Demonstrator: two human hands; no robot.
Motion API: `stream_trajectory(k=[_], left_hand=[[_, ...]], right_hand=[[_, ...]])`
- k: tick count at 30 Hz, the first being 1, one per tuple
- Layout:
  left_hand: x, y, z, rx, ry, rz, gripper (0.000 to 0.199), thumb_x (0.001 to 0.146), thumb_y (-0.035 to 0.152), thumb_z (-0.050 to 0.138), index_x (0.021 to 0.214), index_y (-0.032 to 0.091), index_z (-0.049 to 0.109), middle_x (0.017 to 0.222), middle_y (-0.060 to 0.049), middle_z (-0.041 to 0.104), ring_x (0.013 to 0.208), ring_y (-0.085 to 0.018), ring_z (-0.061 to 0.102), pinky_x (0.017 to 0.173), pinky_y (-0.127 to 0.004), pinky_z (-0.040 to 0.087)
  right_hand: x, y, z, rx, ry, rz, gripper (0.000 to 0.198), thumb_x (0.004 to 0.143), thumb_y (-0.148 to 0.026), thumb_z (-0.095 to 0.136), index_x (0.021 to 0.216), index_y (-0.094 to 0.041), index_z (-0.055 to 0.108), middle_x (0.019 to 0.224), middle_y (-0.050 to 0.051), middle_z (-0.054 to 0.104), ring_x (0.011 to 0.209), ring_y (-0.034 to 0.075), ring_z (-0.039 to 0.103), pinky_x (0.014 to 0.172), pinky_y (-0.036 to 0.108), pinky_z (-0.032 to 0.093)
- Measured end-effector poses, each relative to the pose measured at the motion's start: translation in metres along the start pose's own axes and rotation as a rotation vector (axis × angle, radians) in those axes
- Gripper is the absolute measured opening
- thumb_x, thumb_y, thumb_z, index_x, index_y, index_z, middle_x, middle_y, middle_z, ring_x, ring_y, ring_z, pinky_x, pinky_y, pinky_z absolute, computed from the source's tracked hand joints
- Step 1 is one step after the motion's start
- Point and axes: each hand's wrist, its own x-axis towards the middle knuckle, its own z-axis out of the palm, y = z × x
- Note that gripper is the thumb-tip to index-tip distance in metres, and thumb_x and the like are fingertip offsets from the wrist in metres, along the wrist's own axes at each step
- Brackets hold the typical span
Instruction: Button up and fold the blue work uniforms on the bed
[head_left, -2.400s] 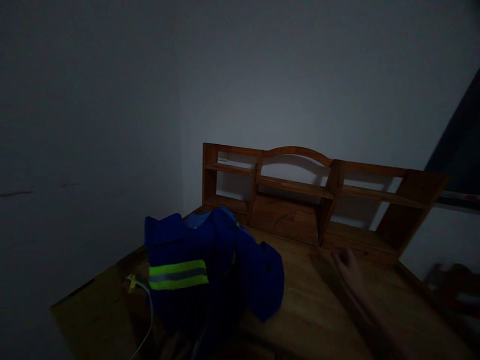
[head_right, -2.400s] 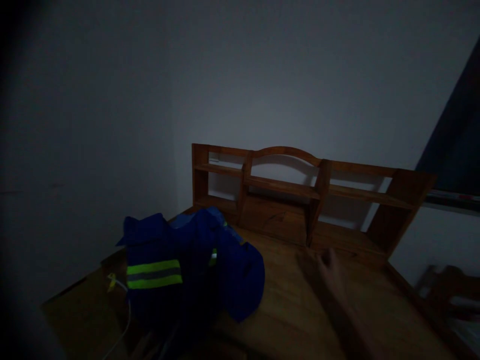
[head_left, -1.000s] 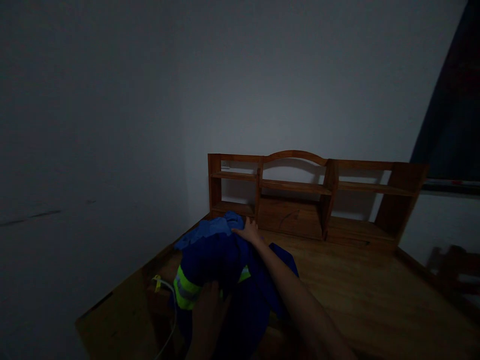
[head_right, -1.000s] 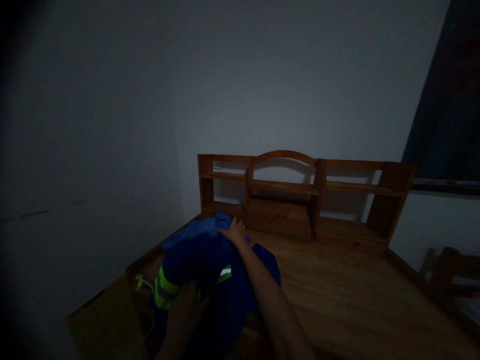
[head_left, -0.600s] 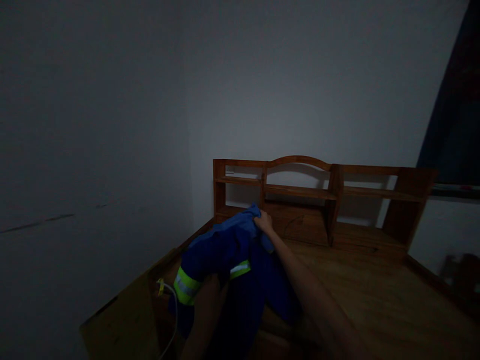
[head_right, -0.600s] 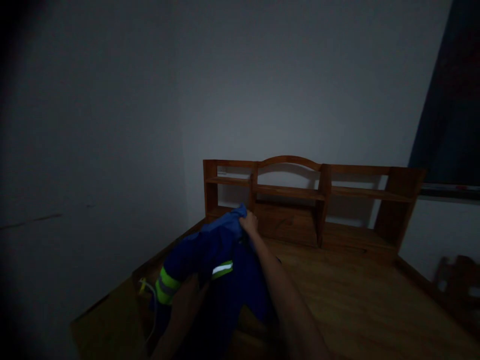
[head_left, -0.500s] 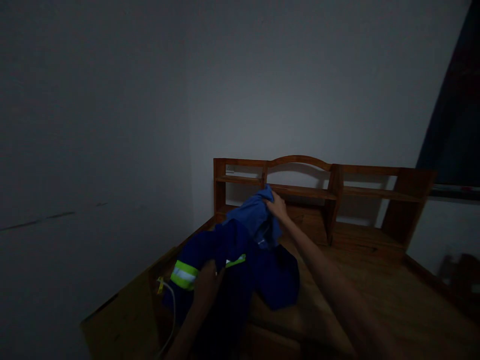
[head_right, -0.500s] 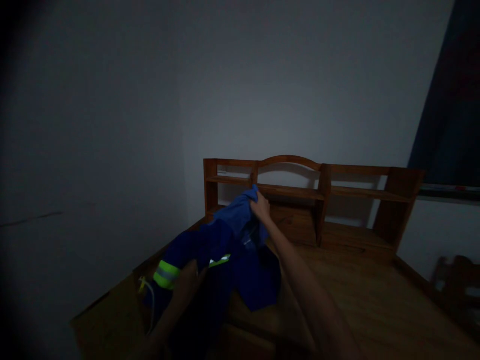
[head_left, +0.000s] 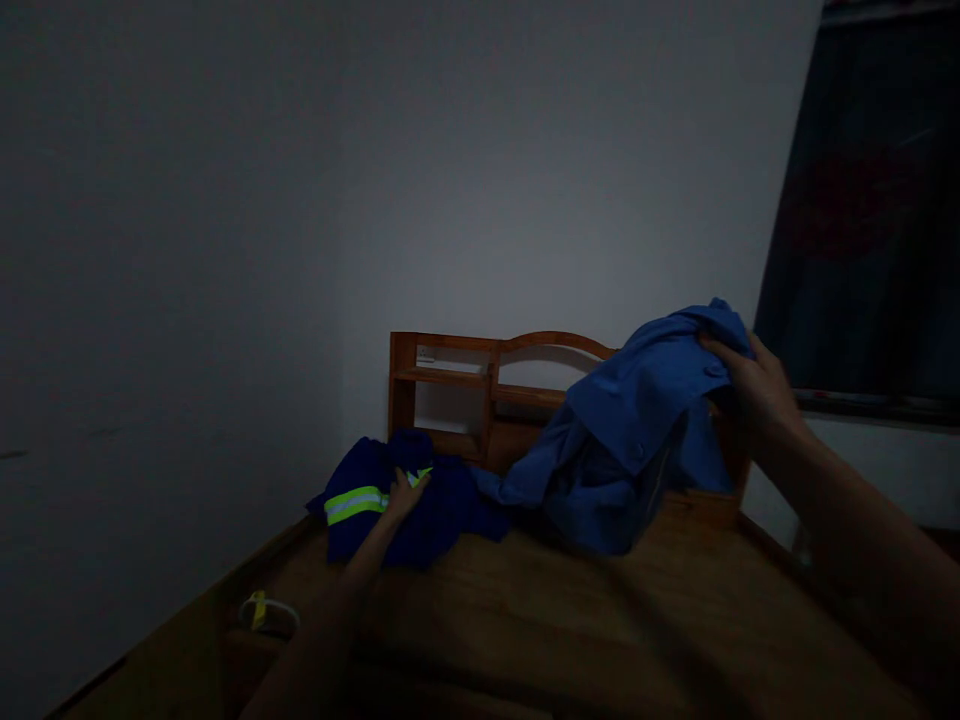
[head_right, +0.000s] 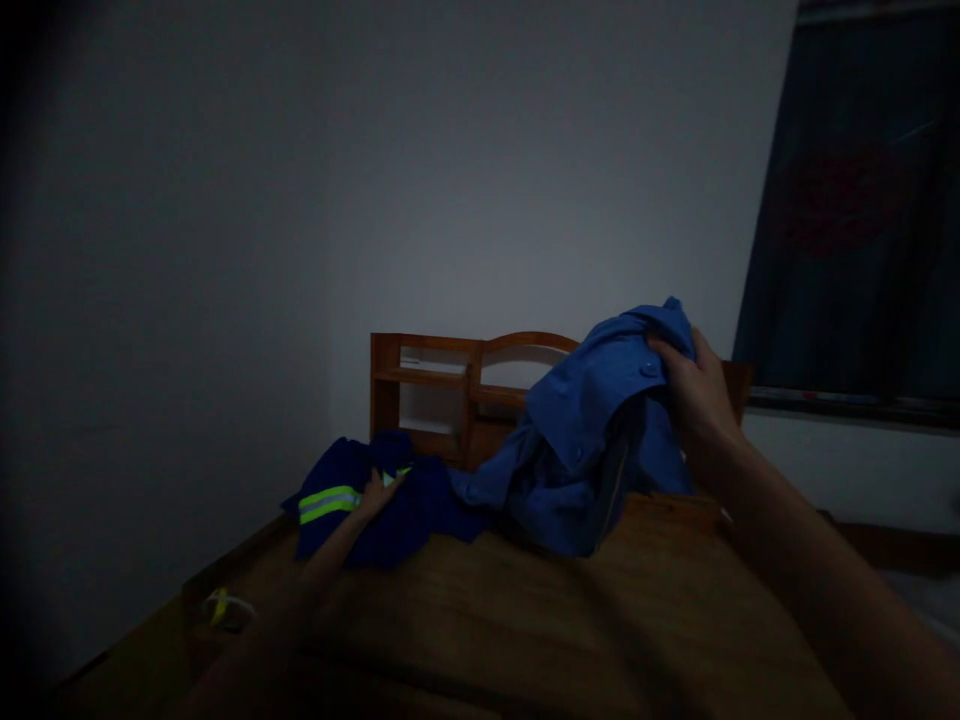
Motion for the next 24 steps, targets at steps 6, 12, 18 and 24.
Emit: stream_trajectory(k=[6,12,18,24], left_hand=[[-0.093,0.122,-0.003,-0.515,-0.093,0.548,0.072,0.084,0.047,0.049,0.141,0.016,0.019,0.143,-0.017,0.031,0.132,-0.024,0.031,0.105,-0.039,0.029],[-0.165,0.218,-0.040,-0.755,-0.311,0.812,0.085,0.067,0.043,0.071,0.137,0.022,0.027,0.133,-0.012,0.046,0.121,-0.027,0.045,0.099,-0.040,0.038],[-0.135,0.256,-0.053,-0.978,-0.116,0.686,0.064,0.076,0.029,0.063,0.132,0.025,0.032,0.122,-0.008,0.056,0.108,-0.024,0.056,0.095,-0.038,0.042],[-0.104,0.276,-0.059,-1.259,-0.238,0.558,0.022,0.080,0.030,0.051,0.093,0.015,0.061,0.091,-0.007,0.067,0.089,-0.025,0.064,0.080,-0.042,0.052]], right_hand=[[-0.002,0.002,-0.007,0.147,-0.044,0.165,0.047,0.077,-0.038,0.060,0.120,-0.023,0.052,0.100,0.008,0.058,0.070,0.012,0.056,0.062,0.026,0.044],[-0.007,-0.010,-0.006,-0.108,-0.059,0.114,0.046,0.073,-0.052,0.061,0.102,-0.017,0.057,0.079,0.005,0.057,0.061,0.012,0.052,0.053,0.024,0.039],[0.015,-0.010,-0.023,-0.765,-0.243,-0.130,0.047,0.067,-0.059,0.063,0.080,-0.014,0.064,0.064,0.006,0.057,0.054,0.012,0.048,0.053,0.026,0.035],[0.016,0.018,-0.032,-0.580,-0.329,0.077,0.028,0.071,-0.035,0.064,0.066,-0.007,0.068,0.056,0.010,0.061,0.048,0.014,0.055,0.051,0.029,0.041]])
